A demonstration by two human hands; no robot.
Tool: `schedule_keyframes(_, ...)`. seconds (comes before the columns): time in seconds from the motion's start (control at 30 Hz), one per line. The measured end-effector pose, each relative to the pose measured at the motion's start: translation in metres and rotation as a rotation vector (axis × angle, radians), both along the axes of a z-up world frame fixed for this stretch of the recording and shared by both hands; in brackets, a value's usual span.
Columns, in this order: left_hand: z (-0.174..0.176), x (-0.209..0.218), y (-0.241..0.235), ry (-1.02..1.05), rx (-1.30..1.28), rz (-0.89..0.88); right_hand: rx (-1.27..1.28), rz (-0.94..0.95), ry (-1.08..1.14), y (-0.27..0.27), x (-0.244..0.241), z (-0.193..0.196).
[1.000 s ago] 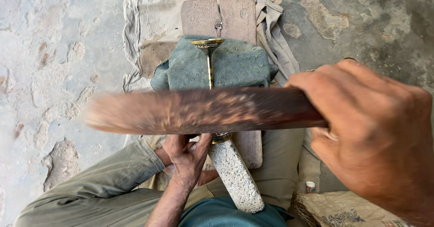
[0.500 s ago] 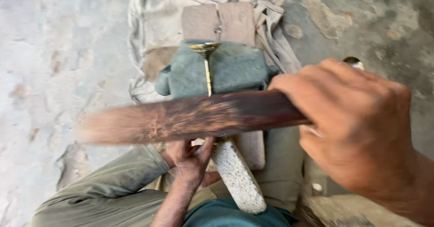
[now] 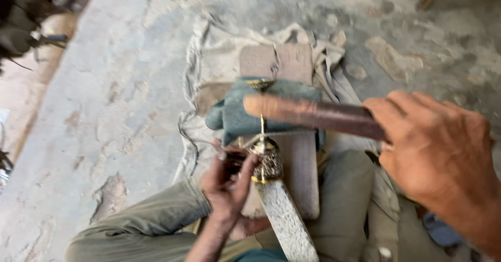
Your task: The person sits on the floor and uses a wooden mallet to strike a metal chisel against the stem of a brass goblet. The goblet is held steady on a stone block placed on a cloth. The person repeatedly hammers the chisel to create or refine decorative patterns on the metal stem.
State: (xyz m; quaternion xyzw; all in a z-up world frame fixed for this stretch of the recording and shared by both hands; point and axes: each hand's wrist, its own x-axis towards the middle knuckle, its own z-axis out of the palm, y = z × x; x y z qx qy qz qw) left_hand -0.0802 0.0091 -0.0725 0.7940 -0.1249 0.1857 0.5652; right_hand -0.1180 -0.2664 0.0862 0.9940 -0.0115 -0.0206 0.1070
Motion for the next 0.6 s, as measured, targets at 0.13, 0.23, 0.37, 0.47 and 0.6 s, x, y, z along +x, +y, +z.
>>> schedule_keyframes(0.13, 0.022, 0.023, 0.012, -0.069, 0.196, -0.268, 0.970, -0.173, -0.249, -0.013, -0.021, -0.061)
schedule_keyframes(0.23, 0.041, 0.045, 0.007, 0.075, 0.310, -0.500, 1.445, -0.281, -0.327, -0.005, -0.056, -0.111)
schedule_keyframes(0.37, 0.060, 0.055, -0.001, 0.215, 0.370, -0.724, 1.646, -0.296, -0.213, 0.000, -0.096, -0.158)
schedule_keyframes(0.47, 0.071, 0.063, -0.008, 0.238, 0.444, -0.812, 1.488, -0.437, -0.174, 0.002, -0.110, -0.166)
schedule_keyframes(0.6, 0.075, 0.073, -0.018, 0.230, 0.524, -0.877, 1.443, -0.451, -0.245, -0.006, -0.113, -0.157)
